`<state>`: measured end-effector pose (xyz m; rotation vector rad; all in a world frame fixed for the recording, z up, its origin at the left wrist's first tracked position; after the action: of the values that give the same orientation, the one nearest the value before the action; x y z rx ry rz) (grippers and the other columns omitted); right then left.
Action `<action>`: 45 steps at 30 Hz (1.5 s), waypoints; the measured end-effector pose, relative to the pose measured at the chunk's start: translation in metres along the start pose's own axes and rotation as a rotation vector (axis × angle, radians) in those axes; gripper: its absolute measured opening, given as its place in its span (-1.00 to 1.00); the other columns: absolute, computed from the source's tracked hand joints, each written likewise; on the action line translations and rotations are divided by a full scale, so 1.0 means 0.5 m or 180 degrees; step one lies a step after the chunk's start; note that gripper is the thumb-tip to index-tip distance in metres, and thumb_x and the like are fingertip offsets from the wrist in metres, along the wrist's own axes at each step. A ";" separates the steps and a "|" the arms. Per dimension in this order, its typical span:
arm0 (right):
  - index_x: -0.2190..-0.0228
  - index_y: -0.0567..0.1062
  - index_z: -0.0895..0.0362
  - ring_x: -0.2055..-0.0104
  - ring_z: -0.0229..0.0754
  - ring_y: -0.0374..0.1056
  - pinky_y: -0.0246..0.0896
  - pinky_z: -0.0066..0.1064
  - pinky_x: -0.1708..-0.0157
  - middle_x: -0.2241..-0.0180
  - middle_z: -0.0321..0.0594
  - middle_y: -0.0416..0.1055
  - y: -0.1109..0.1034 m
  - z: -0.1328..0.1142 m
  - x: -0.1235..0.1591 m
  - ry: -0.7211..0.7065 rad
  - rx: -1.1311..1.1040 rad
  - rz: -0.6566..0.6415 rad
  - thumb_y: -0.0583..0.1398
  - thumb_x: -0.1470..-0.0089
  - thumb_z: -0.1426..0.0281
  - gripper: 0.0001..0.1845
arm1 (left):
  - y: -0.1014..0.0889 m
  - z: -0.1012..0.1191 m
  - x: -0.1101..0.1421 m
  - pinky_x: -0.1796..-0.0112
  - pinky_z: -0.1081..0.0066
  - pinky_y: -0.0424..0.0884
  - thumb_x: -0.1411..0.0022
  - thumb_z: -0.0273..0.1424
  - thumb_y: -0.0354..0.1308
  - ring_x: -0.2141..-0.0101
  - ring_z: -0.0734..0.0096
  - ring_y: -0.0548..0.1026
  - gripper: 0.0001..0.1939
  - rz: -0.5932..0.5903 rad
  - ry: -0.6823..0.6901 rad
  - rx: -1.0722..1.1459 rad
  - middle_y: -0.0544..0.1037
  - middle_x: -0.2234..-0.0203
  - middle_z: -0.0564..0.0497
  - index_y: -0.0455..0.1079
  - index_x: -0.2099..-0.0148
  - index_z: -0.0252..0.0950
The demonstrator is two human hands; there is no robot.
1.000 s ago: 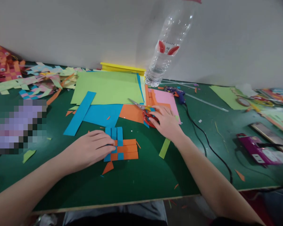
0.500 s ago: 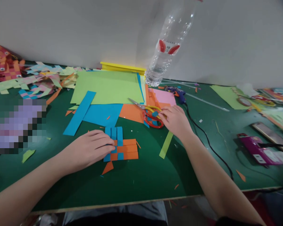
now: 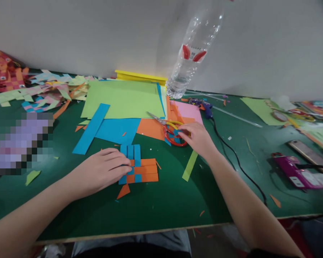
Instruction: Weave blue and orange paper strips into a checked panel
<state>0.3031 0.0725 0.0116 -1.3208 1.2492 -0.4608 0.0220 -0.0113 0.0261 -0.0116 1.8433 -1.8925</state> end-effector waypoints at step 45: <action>0.06 0.40 0.08 0.13 0.04 0.43 0.34 -0.08 0.17 0.13 -0.07 0.47 -0.020 -0.030 -0.001 0.0931 -0.0320 0.0326 0.16 -0.11 0.30 -0.66 | 0.002 0.001 -0.005 0.07 0.24 0.33 -0.37 -0.51 -0.10 0.14 0.32 0.46 -0.79 -0.0012 0.0089 -0.0005 0.56 0.16 0.00 0.37 0.12 -0.28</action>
<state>0.2936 0.0633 0.0240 -1.2978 1.5928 -0.5377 0.0245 -0.0107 0.0261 0.0108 1.8645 -1.9029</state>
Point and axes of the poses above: each hand's wrist, its own x-axis away from the middle knuckle, its own y-axis out of the palm, z = x × y, the point moved 6 cm from there along -x, towards the middle knuckle
